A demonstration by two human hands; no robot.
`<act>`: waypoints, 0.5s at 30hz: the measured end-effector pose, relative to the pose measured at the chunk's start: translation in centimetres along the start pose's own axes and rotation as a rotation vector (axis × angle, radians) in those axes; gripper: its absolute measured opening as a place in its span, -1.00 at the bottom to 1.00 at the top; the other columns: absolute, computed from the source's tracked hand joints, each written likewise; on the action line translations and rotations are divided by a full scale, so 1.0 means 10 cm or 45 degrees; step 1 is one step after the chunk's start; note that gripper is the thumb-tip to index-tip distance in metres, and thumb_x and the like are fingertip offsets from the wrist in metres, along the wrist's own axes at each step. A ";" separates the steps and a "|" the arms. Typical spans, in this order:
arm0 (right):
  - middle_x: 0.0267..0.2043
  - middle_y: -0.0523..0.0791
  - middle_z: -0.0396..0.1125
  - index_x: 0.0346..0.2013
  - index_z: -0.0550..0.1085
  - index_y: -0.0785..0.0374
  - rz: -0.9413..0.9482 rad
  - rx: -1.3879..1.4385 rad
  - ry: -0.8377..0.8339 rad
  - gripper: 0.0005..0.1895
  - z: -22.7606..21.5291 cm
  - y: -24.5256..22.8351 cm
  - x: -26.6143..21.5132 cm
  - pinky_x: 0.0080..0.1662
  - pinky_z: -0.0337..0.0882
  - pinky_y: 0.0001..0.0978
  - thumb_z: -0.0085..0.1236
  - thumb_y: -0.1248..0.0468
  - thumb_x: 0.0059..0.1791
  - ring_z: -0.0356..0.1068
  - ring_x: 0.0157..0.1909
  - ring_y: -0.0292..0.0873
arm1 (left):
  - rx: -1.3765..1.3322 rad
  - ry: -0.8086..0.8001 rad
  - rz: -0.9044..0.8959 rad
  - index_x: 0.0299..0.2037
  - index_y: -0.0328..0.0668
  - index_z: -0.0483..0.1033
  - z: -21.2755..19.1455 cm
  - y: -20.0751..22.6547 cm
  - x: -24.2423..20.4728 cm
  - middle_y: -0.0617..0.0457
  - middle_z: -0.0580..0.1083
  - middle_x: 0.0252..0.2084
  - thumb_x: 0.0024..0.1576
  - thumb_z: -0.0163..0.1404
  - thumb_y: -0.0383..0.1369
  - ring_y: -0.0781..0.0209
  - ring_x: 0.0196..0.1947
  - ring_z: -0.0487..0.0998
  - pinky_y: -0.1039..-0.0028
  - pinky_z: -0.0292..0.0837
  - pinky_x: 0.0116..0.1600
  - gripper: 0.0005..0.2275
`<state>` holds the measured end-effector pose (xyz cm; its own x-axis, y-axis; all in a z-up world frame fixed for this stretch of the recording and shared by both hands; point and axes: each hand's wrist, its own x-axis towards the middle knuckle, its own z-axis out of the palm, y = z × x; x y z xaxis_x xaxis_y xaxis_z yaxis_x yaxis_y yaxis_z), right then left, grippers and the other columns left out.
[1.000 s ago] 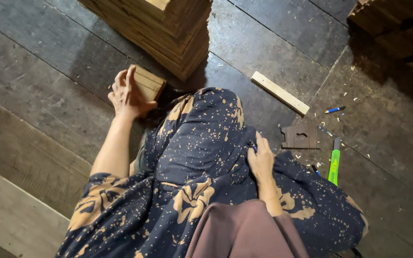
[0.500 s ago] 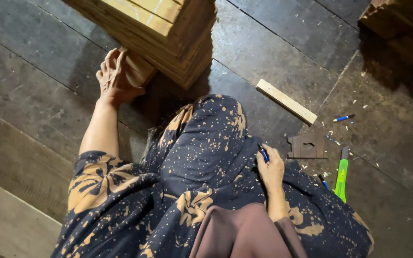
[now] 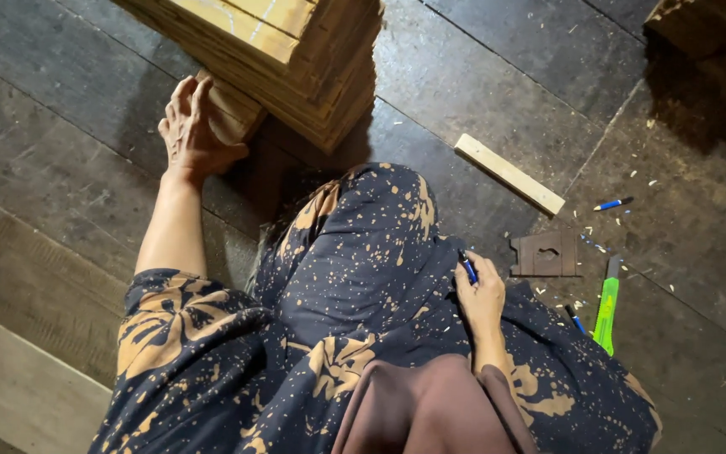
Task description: Tracing patterns onto wooden blocks using a pen and a utility knife with the help of a template, then stacking the marked blocks.
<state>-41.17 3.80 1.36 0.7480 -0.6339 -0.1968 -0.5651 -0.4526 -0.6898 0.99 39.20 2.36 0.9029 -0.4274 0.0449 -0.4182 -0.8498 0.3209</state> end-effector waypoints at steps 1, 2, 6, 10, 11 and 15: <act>-0.21 -0.13 0.43 0.05 0.54 0.24 0.014 -0.016 0.003 -0.65 0.01 0.00 0.02 -0.31 0.33 -0.40 0.17 0.25 -0.02 0.28 -0.47 -0.18 | -0.018 -0.013 0.018 0.42 -0.05 0.17 0.00 -0.03 0.04 -0.19 0.11 0.41 -0.43 0.41 -0.17 -0.29 0.33 0.17 -0.10 0.15 0.18 0.06; -0.21 -0.13 0.43 0.05 0.54 0.24 0.014 -0.011 0.005 -0.65 0.01 -0.01 0.02 -0.31 0.33 -0.40 0.17 0.25 -0.02 0.28 -0.47 -0.18 | -0.014 -0.012 0.021 0.42 -0.05 0.17 -0.01 -0.04 0.03 -0.19 0.11 0.41 -0.43 0.41 -0.17 -0.29 0.33 0.17 -0.10 0.15 0.18 0.06; -0.19 -0.12 0.44 0.04 0.55 0.26 0.004 -0.017 -0.004 -0.65 -0.01 -0.03 -0.01 -0.32 0.33 -0.40 0.17 0.23 -0.02 0.29 -0.47 -0.18 | 0.039 -0.050 0.051 0.43 -0.05 0.18 -0.01 -0.01 0.01 -0.15 0.09 0.43 -0.43 0.40 -0.18 -0.30 0.34 0.16 -0.09 0.16 0.17 0.06; -0.30 -0.03 0.45 -0.04 0.60 0.03 -0.144 -0.104 0.106 -0.71 0.09 0.18 0.05 -0.29 0.47 -0.10 0.29 0.14 -0.05 0.49 -0.32 0.14 | 0.088 -0.290 -0.124 0.49 0.16 -0.02 -0.21 0.22 0.06 -0.06 -0.04 0.49 -0.31 0.35 -0.05 -0.20 0.45 0.02 -0.04 0.15 0.23 0.07; -0.30 -0.03 0.45 -0.04 0.60 0.03 -0.142 -0.113 0.136 -0.71 0.07 0.14 0.04 -0.29 0.47 -0.10 0.29 0.14 -0.05 0.49 -0.32 0.14 | 0.073 -0.280 -0.098 0.49 0.16 -0.02 -0.21 0.31 0.03 -0.06 -0.04 0.49 -0.31 0.35 -0.05 -0.20 0.45 0.02 -0.04 0.15 0.23 0.07; -0.28 -0.04 0.48 -0.07 0.63 0.04 -0.090 0.054 0.217 -0.64 -0.07 0.03 0.04 -0.17 0.51 -0.15 0.43 0.14 -0.14 0.53 -0.22 0.08 | 0.021 0.230 -0.086 0.44 -0.15 0.05 0.05 0.76 -0.34 -0.32 0.06 0.38 -0.14 0.37 -0.21 -0.33 0.40 0.06 -0.04 0.03 0.37 -0.07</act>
<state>-41.27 3.00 1.57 0.7136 -0.7000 -0.0283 -0.4953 -0.4754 -0.7271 -5.32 34.02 4.13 0.9316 -0.3079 0.1933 -0.3560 -0.8803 0.3136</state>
